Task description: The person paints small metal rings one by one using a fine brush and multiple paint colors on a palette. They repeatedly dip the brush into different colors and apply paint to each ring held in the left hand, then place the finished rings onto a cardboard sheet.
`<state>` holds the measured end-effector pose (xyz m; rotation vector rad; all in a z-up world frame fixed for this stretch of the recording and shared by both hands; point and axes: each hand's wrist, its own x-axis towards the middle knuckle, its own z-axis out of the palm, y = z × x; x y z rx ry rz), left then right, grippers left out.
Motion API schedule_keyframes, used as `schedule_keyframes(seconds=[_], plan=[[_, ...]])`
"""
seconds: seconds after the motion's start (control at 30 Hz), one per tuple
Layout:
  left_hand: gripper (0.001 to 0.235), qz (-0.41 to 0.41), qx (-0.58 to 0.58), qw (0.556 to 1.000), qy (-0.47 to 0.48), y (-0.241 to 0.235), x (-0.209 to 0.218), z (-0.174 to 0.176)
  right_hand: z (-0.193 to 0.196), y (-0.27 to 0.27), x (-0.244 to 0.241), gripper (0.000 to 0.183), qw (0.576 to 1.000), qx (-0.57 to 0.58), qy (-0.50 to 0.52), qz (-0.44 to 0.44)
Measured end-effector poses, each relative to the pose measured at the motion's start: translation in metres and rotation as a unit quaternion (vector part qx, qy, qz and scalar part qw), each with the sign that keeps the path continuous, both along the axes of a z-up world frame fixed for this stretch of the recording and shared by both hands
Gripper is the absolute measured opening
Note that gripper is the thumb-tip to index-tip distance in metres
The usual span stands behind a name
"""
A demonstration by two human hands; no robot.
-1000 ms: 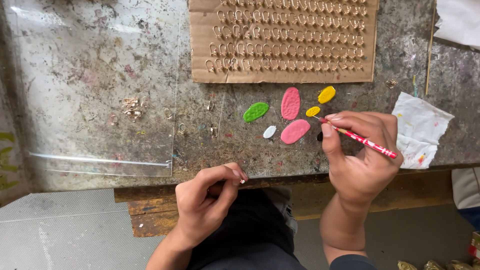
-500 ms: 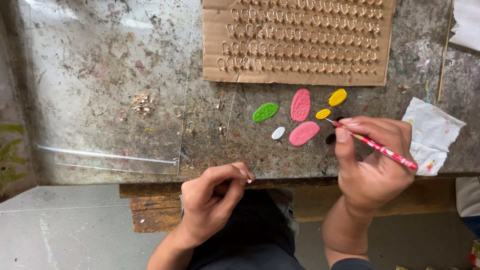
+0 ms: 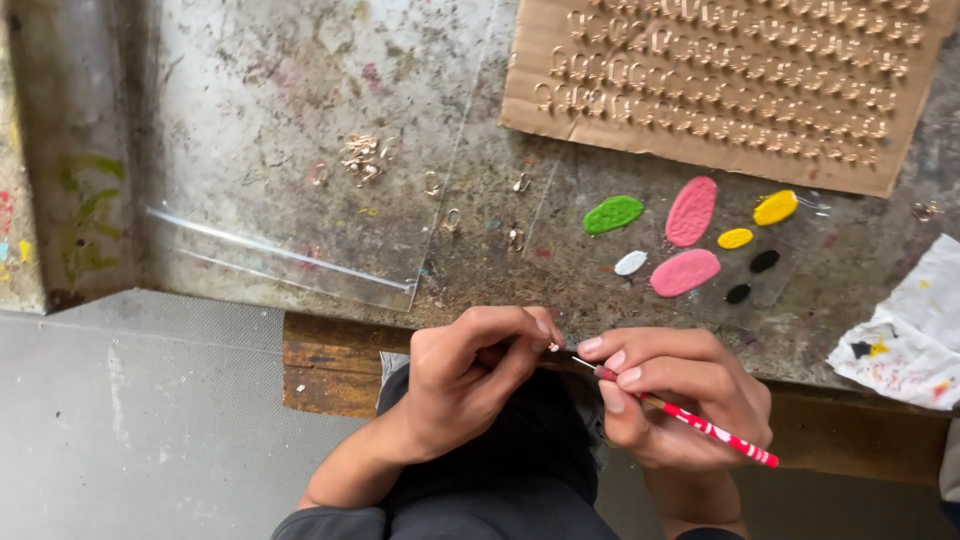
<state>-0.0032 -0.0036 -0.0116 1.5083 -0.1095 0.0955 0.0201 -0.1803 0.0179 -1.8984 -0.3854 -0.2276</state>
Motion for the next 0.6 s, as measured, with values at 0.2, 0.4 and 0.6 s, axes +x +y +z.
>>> schedule_keyframes(seconds=[0.2, 0.4, 0.6], plan=[[0.007, -0.004, -0.003, 1.0, -0.001, 0.0008, -0.0014, -0.003, 0.0016, 0.0026, -0.0015, 0.011, 0.997, -0.07, -0.027, 0.018], [0.007, -0.007, 0.015, 1.0, -0.01, 0.0015, -0.0026, -0.0075, -0.002, 0.0022, -0.006, 0.011, 0.997, -0.07, -0.028, 0.02], [0.008, -0.009, 0.037, 0.999, -0.017, 0.0027, -0.0026, -0.0089, -0.0029, 0.001, -0.0085, 0.01, 0.997, -0.067, -0.017, 0.023]])
